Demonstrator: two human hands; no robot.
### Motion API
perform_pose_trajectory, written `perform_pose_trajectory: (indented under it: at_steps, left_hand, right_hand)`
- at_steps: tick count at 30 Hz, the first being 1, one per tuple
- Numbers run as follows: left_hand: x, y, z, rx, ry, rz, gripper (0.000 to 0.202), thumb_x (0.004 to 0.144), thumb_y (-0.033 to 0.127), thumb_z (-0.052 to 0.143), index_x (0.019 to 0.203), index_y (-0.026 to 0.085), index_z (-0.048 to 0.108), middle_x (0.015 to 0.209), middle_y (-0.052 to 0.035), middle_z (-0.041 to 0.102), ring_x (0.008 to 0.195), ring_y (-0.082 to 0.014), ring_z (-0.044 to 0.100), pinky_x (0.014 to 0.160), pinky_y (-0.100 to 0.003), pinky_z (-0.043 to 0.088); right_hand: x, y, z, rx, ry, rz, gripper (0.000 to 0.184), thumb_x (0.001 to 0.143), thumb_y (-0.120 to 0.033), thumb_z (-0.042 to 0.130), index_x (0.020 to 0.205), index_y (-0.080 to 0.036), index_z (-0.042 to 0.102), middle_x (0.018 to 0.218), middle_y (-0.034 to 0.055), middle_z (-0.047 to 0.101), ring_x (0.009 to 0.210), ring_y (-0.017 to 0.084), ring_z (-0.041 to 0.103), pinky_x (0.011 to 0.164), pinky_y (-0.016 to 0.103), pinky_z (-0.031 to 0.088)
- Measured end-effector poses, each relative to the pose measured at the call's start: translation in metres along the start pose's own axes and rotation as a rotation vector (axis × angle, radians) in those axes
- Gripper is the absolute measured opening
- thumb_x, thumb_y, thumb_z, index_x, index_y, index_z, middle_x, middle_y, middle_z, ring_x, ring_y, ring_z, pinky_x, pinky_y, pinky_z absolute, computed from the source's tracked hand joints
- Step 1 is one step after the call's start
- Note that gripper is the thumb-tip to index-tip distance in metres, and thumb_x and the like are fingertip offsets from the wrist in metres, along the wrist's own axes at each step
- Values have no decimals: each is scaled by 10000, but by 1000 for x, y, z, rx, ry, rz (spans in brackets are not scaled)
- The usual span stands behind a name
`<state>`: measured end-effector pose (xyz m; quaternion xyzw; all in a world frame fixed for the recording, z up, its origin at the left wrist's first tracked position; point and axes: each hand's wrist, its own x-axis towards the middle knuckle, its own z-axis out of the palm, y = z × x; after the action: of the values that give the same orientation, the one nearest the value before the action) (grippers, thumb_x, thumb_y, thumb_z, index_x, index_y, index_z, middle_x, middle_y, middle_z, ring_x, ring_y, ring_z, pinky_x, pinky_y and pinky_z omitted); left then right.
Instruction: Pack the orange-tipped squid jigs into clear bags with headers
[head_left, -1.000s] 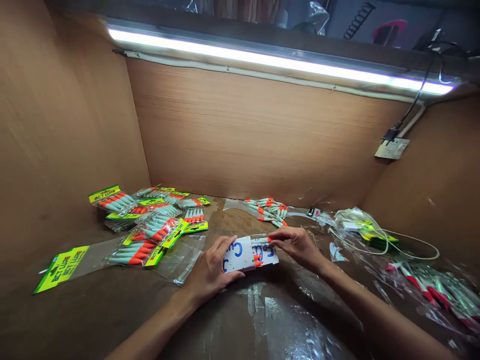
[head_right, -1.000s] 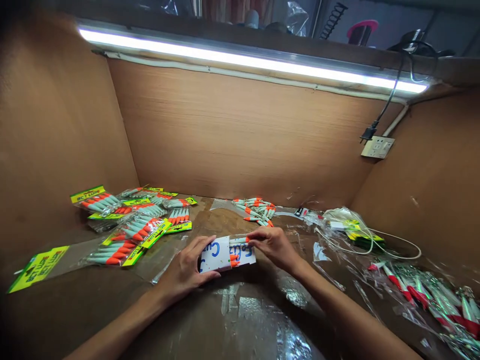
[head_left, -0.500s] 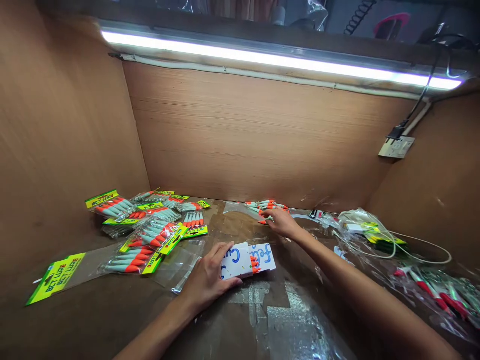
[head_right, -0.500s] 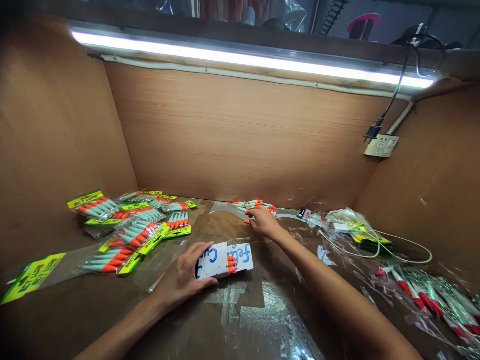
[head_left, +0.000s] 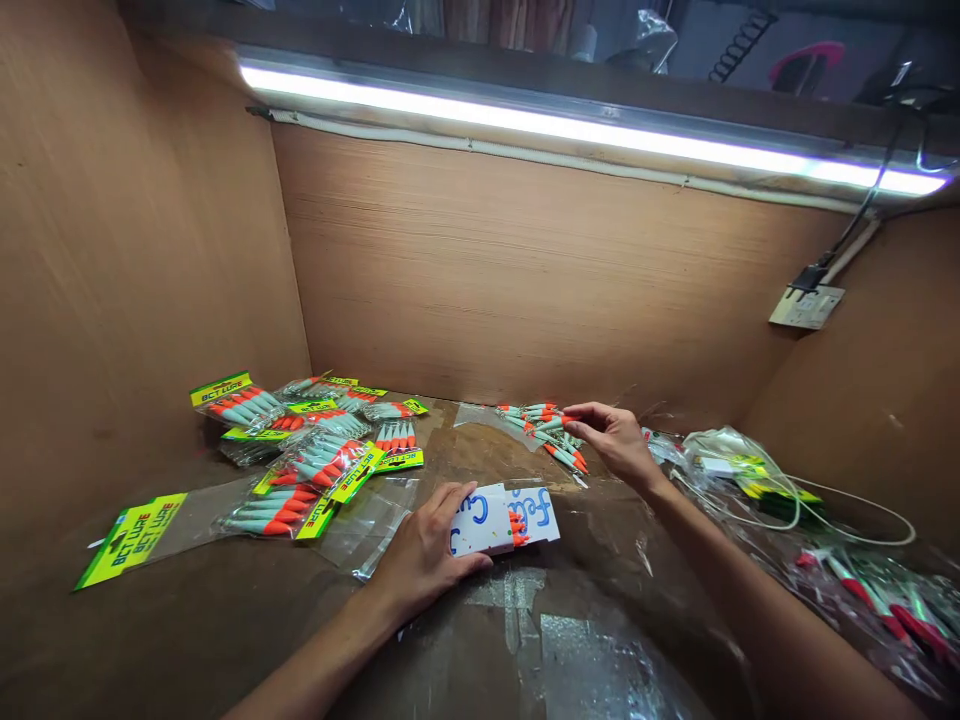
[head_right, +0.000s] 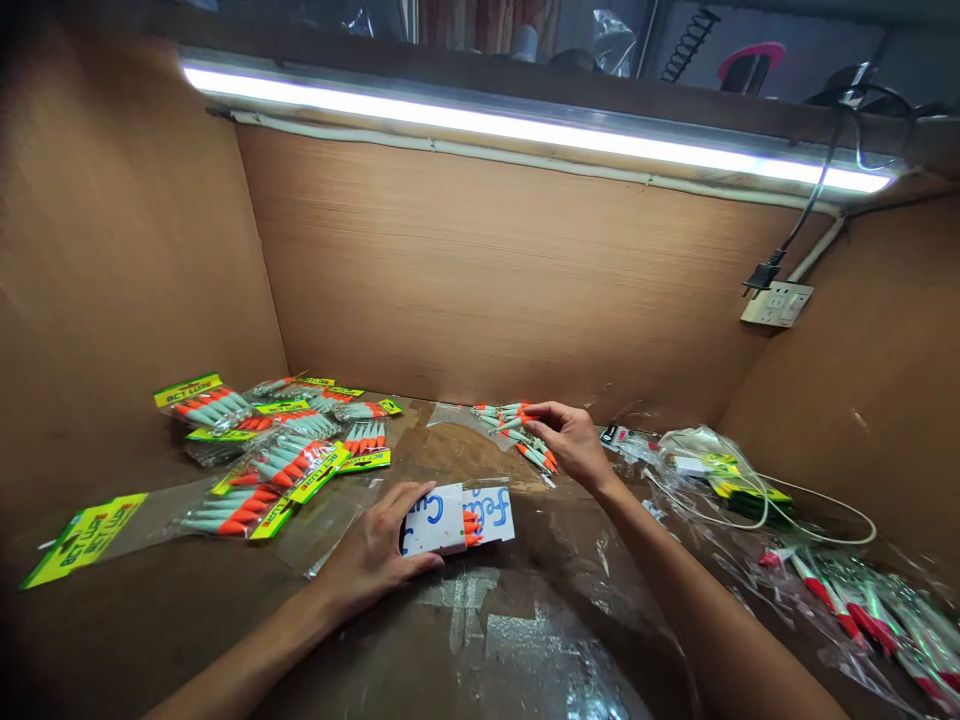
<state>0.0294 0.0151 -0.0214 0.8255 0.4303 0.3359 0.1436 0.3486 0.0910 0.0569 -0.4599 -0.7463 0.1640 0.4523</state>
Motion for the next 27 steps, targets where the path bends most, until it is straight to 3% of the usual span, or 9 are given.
perform_pose_trajectory:
  at_steps: [3,9,12,16,19,21,24,27]
  left_hand:
    - [1,-1,0,13,16,3,804,702,356,841,1400,264,452,1316,-68,558,1161,-271,586,983,-412,501]
    - [4,2,-1,11,25,45,793,706,351,843,1392,257,457,1322,-80,557,1179,-279,575,1007,-429,489]
    - [4,7,-2,-1,12,61,787,706,349,841,1391,269,463,1310,-73,567,1173,-276,581,997,-424,498]
    - [2,12,-1,7,-15,61,841,674,332,854,1412,300,451,1312,-61,572,1168,-282,589,970,-418,517]
    - [2,11,-1,14,-36,62,828,687,324,842,1413,303,446,1318,-63,565,1176,-283,582,968,-414,515]
    - [3,8,-1,16,-48,53,804,705,337,831,1410,297,444,1314,-66,563,1173,-281,581,973,-416,511]
    - [3,4,0,13,-54,29,800,705,342,831,1404,298,445,1314,-64,561,1159,-283,589,969,-423,513]
    - [2,2,1,4,-59,12,802,702,331,832,1403,298,444,1329,-64,555,1164,-281,587,964,-420,515]
  right_hand:
    - [-24,-3,-6,286,-37,93,331,824,-418,730,1061,-187,720,1031,78,756,903,211,703,817,328,543]
    - [-50,-2,5,277,-202,121,271,830,-403,734,1001,-193,747,937,52,760,809,181,685,745,294,521]
    - [-57,-7,22,68,-208,10,197,873,-380,700,945,-207,760,884,44,750,785,177,659,737,294,493]
    - [-63,-18,54,-290,-196,-271,149,892,-348,687,875,-220,762,808,52,702,836,201,582,753,310,439]
    - [-59,-25,66,-401,-288,-428,165,934,-291,623,859,-231,757,815,54,693,852,202,551,782,312,423]
    - [-51,-24,63,-390,-380,-449,156,945,-283,605,931,-260,758,877,42,711,884,191,566,823,299,428]
    - [-31,-11,45,-501,-413,-221,188,962,-322,574,1056,-290,734,1016,18,726,970,164,610,877,253,436]
    - [-9,13,30,-711,-331,66,263,985,-306,490,1033,-216,732,1039,82,732,980,204,650,850,285,461]
